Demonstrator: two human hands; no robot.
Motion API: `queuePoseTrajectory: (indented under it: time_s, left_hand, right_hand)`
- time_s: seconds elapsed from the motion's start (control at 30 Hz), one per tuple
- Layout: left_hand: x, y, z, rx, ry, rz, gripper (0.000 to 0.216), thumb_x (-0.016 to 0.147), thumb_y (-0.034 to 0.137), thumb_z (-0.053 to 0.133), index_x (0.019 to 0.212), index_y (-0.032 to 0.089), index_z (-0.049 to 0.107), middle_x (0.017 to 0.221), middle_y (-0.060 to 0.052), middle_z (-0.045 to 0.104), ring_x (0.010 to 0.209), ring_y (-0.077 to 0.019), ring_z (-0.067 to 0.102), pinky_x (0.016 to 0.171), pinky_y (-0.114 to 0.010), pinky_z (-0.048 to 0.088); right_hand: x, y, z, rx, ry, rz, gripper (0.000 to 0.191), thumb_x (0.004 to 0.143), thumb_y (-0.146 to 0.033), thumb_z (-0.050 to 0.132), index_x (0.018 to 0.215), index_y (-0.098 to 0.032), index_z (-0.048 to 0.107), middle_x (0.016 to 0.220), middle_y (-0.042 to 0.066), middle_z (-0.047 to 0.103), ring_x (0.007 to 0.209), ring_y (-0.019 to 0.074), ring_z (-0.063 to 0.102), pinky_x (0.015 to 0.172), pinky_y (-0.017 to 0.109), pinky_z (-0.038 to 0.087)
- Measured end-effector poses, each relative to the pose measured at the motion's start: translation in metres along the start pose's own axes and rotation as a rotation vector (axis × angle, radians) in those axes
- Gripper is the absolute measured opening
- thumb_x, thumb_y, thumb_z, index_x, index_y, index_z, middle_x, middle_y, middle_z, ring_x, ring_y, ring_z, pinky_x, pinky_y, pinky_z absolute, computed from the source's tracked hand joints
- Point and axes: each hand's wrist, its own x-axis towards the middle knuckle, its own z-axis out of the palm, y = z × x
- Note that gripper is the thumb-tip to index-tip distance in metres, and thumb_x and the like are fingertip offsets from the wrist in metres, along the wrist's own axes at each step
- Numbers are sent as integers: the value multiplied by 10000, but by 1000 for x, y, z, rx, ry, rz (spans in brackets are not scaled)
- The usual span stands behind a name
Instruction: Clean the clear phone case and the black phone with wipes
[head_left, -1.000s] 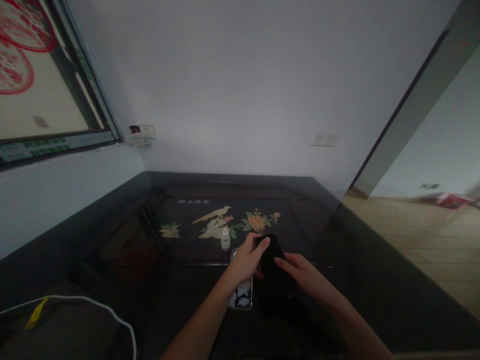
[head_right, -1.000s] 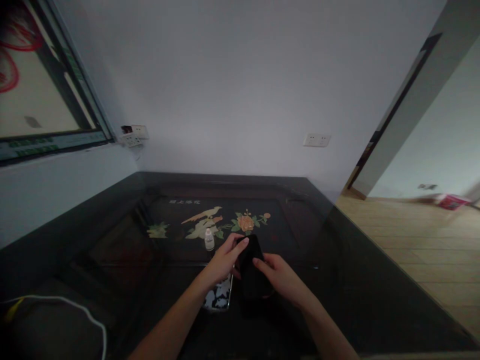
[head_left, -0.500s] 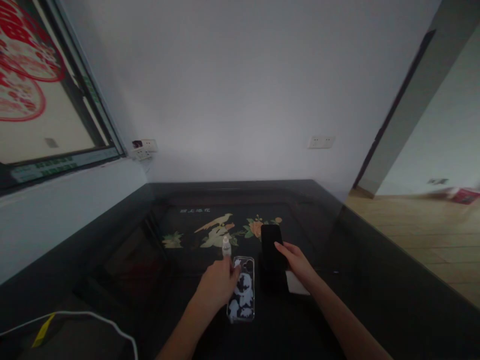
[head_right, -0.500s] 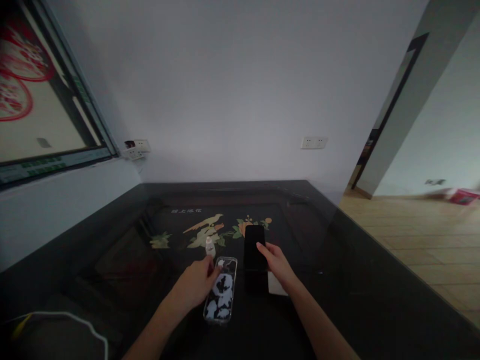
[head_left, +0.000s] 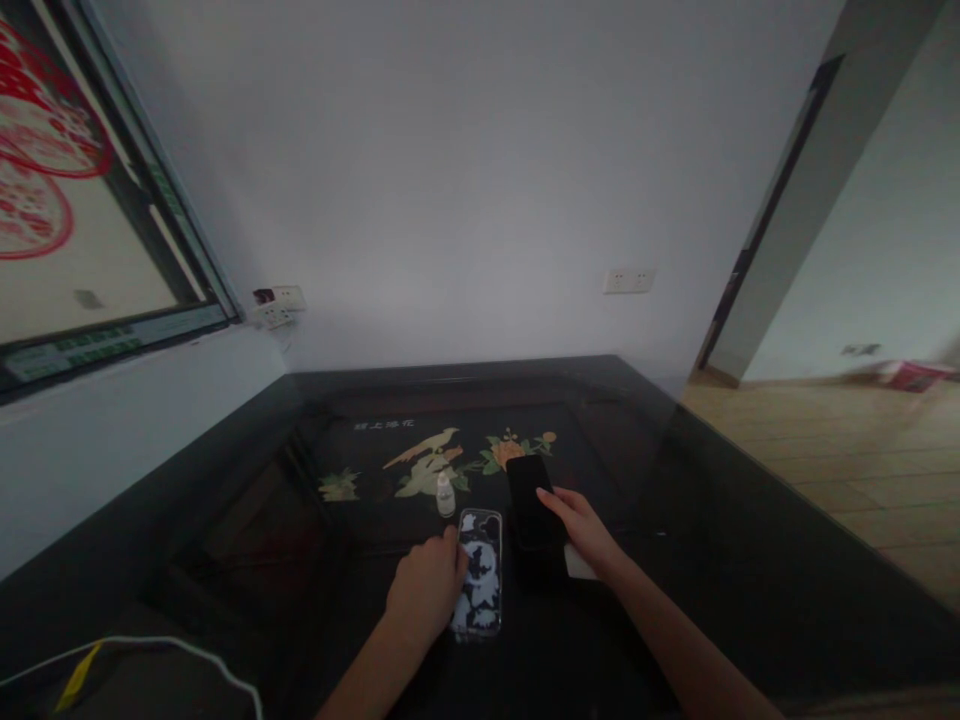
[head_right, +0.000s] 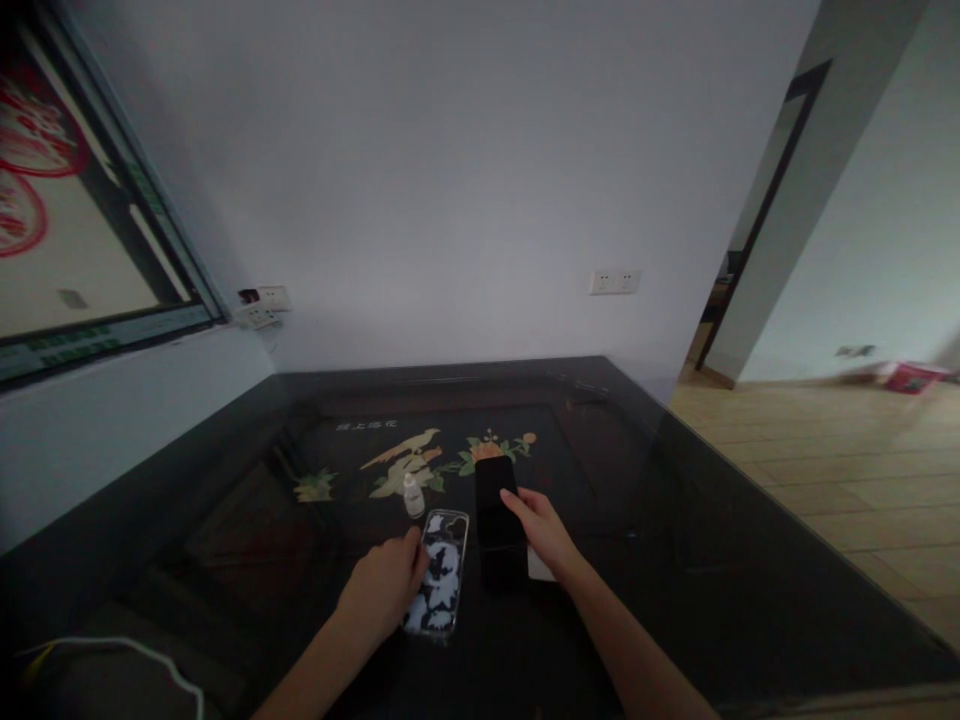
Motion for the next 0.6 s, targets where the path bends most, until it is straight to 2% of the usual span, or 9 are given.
queuePoseTrajectory:
  time_s: [0.13, 0.3, 0.43, 0.5, 0.6]
  left_hand:
    - [7, 4, -3, -239, 55, 23, 239, 1005, 347, 413, 988, 184, 586, 906, -156, 717, 810, -296, 730, 738, -371, 521]
    - [17, 14, 3, -733, -94, 68, 194, 989, 403, 452, 1000, 217, 504, 739, -38, 672, 505, -183, 642, 484, -250, 456]
    - [32, 19, 6, -962, -91, 138, 235, 951, 448, 541, 1002, 224, 495, 705, 3, 643, 492, -144, 597, 448, -213, 436]
    - [41, 23, 5, -1074, -112, 130, 284, 930, 479, 575, 1001, 224, 472, 718, 10, 646, 476, -123, 571, 435, -201, 430]
    - [51, 28, 4, -1247, -116, 82, 340, 903, 507, 607, 1018, 226, 453, 804, -1, 666, 559, -124, 623, 467, -196, 468]
  right_hand:
    - [1, 3, 0, 37, -24, -21, 449, 770, -597, 777, 926, -176, 760, 908, 75, 794, 829, 248, 747, 741, 327, 585]
    - [-1, -1, 0, 75, -135, -34, 500, 772, -610, 781, 978, -155, 749, 868, 70, 787, 794, 232, 750, 708, 310, 577]
    - [-4, -6, 2, 46, -159, -50, 529, 757, -638, 781, 943, -144, 745, 851, 67, 778, 753, 215, 736, 710, 309, 566]
    - [-4, -7, 3, 39, -172, -52, 545, 745, -648, 785, 940, -141, 745, 842, 66, 775, 759, 215, 732, 726, 316, 565]
    - [-4, -5, 3, 25, -195, -51, 565, 743, -661, 780, 955, -139, 746, 839, 67, 772, 769, 219, 728, 748, 330, 566]
